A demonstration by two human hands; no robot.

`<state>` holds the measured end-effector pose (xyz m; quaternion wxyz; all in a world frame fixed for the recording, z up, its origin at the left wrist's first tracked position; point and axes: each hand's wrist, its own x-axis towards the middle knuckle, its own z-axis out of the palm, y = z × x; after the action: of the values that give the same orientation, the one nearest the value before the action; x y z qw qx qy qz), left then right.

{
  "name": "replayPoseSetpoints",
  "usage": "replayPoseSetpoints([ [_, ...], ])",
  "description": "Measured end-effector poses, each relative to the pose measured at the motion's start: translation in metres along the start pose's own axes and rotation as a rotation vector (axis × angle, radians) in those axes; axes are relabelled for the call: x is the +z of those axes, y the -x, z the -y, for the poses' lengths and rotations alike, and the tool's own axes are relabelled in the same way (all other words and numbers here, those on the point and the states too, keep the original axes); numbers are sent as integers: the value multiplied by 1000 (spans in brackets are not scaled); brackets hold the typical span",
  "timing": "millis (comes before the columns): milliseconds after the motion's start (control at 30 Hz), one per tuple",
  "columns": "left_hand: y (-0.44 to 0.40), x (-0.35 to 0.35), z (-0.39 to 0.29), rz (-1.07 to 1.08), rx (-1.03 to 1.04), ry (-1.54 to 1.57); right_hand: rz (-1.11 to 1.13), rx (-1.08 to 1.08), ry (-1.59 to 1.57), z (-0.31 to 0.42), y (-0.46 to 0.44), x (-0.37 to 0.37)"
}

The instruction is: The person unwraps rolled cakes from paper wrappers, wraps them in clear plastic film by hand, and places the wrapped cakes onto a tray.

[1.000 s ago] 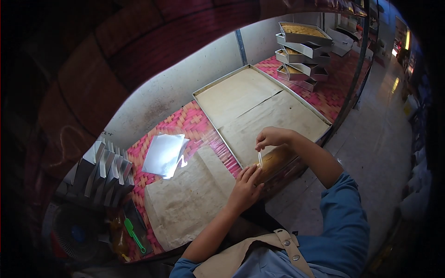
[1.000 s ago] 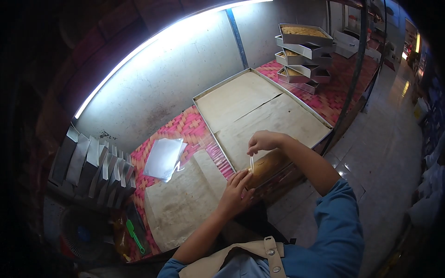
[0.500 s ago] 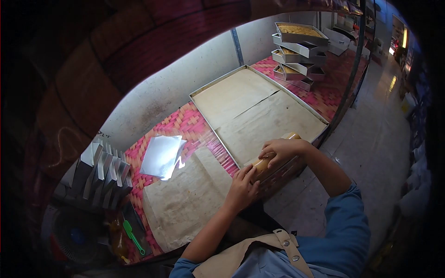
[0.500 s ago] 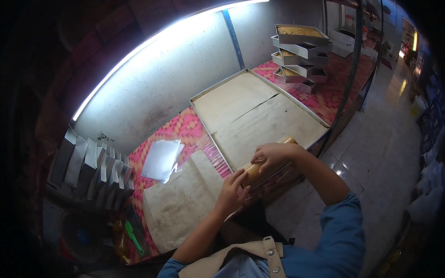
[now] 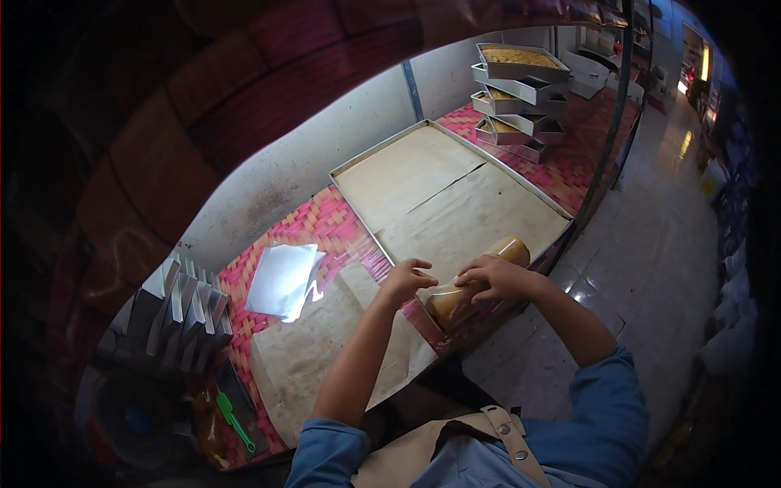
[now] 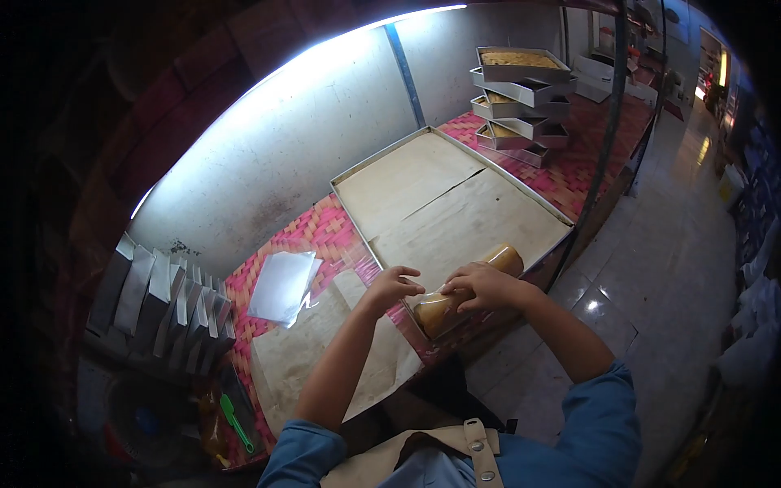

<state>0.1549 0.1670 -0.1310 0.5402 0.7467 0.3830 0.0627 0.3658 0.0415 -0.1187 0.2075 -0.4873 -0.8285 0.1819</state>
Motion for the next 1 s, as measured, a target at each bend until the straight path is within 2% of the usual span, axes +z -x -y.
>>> replayPoseSetpoints([
  [67,-5,-4,-2,81,-79,340,-11,-4,-36,-1,-1,1],
  [233,1,6,-14,47,4,175,10,30,-58,2,0,-1],
  [300,1,9,-16,-45,10,-23,3,26,-71,1,0,0],
  [400,3,14,-22,-120,-75,-100,-18,10,-56,1,1,0],
  [533,-3,20,-7,-182,-81,-182,-22,2,-78,-1,2,1],
  [600,-3,25,4,-597,386,-489,-25,-3,-65,-1,2,1],
  [633,0,28,1,-596,388,-490,-19,0,-68,0,2,-1],
  [700,16,37,-14,-479,433,-232,-14,6,-71,0,2,-2],
  [733,30,42,-24,-349,474,-363,-13,15,-75,-2,1,-1],
  [800,40,61,-26,-289,465,-447,-14,26,-83,-6,1,2],
  [900,44,70,-30,-285,451,-582,5,12,-45,-10,-4,-1],
  [967,38,71,-26,-262,415,-605,140,85,-70,-9,-11,-7],
  [1000,34,72,-22,-240,379,-629,140,87,-70,-12,-13,-8],
])
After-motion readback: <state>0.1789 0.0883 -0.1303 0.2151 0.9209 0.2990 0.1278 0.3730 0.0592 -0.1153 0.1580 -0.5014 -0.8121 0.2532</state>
